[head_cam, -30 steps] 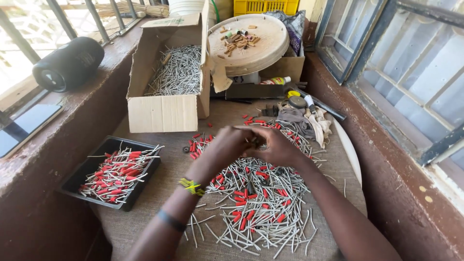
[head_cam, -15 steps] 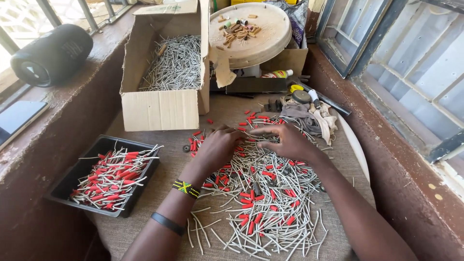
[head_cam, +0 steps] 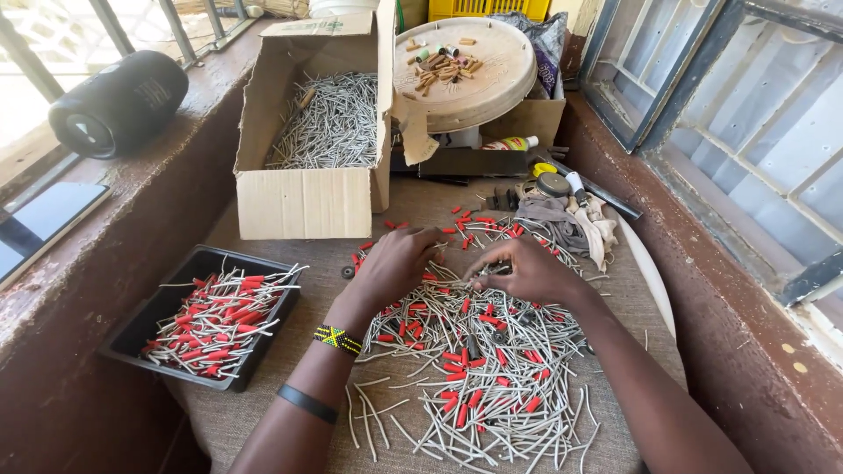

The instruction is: The person repeatedly picks red plastic caps and short grey wires from a pile on a table, inserts the wire into the cap, and places the assembled unit into a black tray. The process is continuous and repetitive throughout the clip.

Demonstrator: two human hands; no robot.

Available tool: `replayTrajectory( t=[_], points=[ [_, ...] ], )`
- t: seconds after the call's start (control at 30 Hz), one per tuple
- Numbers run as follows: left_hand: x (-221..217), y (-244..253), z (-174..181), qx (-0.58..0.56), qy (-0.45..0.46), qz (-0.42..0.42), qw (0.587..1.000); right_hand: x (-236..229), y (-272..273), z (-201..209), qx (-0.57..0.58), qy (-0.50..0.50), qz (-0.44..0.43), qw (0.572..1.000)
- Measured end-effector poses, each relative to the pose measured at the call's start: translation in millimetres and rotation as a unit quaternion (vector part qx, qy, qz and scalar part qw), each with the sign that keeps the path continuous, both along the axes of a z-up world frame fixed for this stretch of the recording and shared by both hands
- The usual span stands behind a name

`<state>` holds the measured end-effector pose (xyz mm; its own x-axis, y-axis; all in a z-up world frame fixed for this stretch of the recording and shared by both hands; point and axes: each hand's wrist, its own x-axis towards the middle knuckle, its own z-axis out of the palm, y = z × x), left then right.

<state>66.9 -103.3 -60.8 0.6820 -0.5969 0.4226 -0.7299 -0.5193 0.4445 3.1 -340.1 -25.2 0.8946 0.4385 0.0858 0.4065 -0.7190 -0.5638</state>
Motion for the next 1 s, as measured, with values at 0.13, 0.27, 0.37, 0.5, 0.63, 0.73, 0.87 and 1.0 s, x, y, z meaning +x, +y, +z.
replayTrajectory(
  t=[0.13,0.27,0.37,0.5,0.63,0.73,0.87,1.0],
  points=[
    [-21.8,-0.5,19.7,-0.064,0.018,-0.008,0.998,6.0,-3.5,-3.3,0.143,0.017,-0.041,0.989],
    [-21.2,-5.5,16.7,-0.039,-0.044,-0.018,0.998,13.6,-8.4,-6.2,0.253,0.006,-0.065,0.965],
    [-24.5,-10.1,15.4,-0.129,-0.003,-0.056,0.99,20.1,-14.1,-13.7,0.293,-0.007,-0.073,0.953],
    [-24.9,-12.5,13.8,-0.213,0.086,-0.081,0.97,17.8,-7.7,-8.8,0.322,-0.021,-0.066,0.944],
    [-12.0,-21.0,-6.8,-0.215,0.07,-0.039,0.973,14.6,-1.7,-11.3,0.339,-0.008,-0.055,0.939],
    [-5.2,-23.5,-11.0,-0.239,0.053,-0.001,0.969,13.3,0.6,-11.5,0.357,-0.001,-0.04,0.933],
    [-13.6,-21.8,-2.6,-0.277,0.073,0.028,0.958,8.8,6.5,-5.7,0.352,-0.031,-0.047,0.934],
    [-14.1,-19.4,-1.6,-0.291,0.098,0.027,0.951,15.2,-2.7,-13.0,0.318,-0.053,-0.072,0.944]
  ],
)
